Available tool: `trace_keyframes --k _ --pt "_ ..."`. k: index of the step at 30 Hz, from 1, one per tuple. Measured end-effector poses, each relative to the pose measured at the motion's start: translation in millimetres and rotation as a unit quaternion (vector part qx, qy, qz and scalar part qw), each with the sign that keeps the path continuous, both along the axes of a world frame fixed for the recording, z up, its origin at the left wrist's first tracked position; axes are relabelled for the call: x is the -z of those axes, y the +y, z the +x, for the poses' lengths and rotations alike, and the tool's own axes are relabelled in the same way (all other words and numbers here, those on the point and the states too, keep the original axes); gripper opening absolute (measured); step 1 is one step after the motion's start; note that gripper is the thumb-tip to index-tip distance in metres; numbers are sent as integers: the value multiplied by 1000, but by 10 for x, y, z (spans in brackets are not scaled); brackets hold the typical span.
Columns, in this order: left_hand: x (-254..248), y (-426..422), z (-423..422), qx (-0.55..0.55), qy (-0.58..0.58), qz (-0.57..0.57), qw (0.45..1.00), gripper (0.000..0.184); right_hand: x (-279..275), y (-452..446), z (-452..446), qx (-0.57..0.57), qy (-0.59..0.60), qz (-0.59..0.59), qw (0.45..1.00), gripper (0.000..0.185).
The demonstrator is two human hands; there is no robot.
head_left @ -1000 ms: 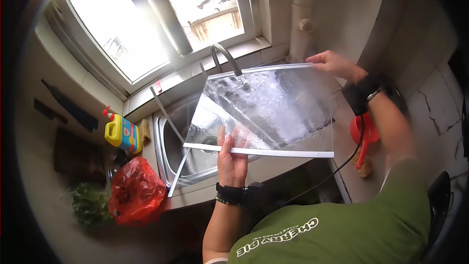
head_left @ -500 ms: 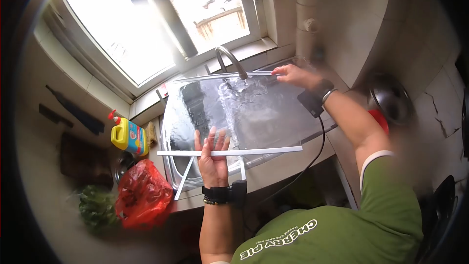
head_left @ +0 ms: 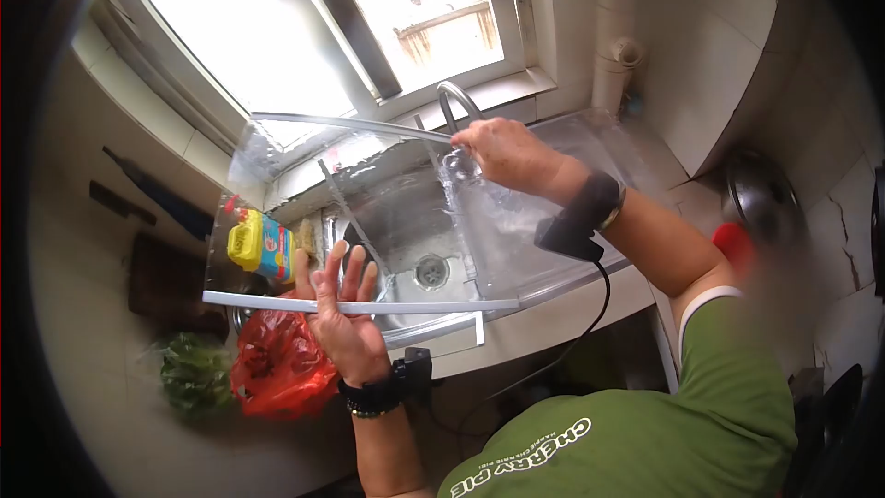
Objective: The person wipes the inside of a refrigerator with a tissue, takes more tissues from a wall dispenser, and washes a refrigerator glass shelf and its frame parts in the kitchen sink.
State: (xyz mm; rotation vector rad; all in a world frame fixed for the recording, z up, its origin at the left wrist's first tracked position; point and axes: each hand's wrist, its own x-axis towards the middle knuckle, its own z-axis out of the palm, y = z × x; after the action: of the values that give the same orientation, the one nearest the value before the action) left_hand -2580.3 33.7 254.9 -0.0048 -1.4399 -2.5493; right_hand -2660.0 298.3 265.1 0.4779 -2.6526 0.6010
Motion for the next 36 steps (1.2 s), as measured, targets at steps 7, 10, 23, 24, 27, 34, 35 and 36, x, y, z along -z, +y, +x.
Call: trace_keyframes --k 7,10,23,24,27,34,35,36 --pt "-174 22 -70 -118 102 -6 988 42 -311 -136 -166 -3 97 -41 994 23" --pt "-252 3 -60 -126 139 -22 982 42 -252 -111 -85 -7 74 -31 997 24" --pt "-212 -233 -56 -151 173 -178 957 42 627 209 714 -25 -9 -49 998 21" --pt "-177 -256 -62 -148 171 -178 958 41 654 219 745 -21 -7 -53 998 21" --pt "-99 -295 -71 -144 165 -183 958 39 637 192 763 -26 -12 -74 997 24" --pt "83 -423 21 -132 167 -219 952 37 -32 -210 583 -88 16 -207 974 30" --pt "106 -444 31 -133 165 -221 952 38 -72 -248 567 -92 5 -221 971 30" --pt "124 -448 21 -127 165 -219 953 39 -117 -278 571 -88 -3 -233 968 31"
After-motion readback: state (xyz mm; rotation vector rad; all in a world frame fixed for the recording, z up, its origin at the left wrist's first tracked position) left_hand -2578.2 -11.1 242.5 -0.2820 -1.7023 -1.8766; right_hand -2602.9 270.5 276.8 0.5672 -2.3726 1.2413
